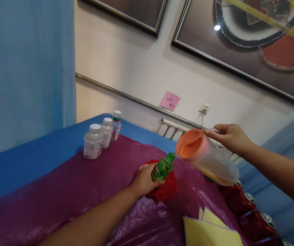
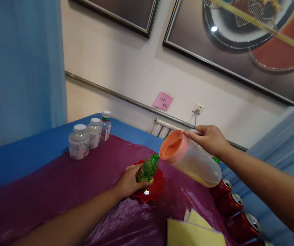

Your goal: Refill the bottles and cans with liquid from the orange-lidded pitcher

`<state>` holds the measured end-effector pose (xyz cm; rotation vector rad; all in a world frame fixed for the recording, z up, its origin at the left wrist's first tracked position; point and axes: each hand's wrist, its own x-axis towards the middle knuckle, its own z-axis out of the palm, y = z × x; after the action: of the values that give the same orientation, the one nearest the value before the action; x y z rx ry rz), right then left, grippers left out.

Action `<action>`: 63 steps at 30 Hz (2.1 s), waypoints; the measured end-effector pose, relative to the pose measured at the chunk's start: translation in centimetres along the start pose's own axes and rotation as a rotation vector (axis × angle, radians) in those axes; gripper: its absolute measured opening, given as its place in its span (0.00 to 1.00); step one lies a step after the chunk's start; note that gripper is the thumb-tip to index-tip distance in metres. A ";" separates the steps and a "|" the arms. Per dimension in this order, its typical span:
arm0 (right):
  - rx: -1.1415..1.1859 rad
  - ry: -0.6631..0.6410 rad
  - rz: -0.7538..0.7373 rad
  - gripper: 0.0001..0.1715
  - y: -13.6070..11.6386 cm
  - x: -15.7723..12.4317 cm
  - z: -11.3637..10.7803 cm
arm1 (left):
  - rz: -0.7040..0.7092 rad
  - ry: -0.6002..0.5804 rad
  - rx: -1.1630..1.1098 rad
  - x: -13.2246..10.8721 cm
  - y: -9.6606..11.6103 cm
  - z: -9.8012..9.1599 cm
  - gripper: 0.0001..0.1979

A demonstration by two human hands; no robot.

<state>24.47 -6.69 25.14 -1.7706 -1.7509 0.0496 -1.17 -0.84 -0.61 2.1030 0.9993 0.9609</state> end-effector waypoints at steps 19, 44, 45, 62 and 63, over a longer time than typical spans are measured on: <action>-0.034 -0.008 0.013 0.40 0.1 0.0 0.0 | -0.015 0.004 0.023 0.0 0.1 0.1 0.25; -0.060 0.001 0.013 0.42 0.5 0.2 0.0 | -0.005 0.003 0.032 0.1 -0.2 0.3 0.24; -0.059 0.002 0.010 0.42 0.4 0.2 0.0 | -0.004 0.002 0.031 0.1 -0.2 0.3 0.24; -0.068 0.001 0.014 0.38 0.7 0.2 0.2 | -0.001 0.004 0.020 0.0 0.0 0.1 0.25; -0.070 -0.002 0.017 0.38 0.6 0.2 0.2 | 0.001 0.003 0.021 0.0 0.0 0.1 0.25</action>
<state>24.98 -6.34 24.80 -1.8357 -1.7585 -0.0029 -1.03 -0.85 -0.64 2.1195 1.0143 0.9587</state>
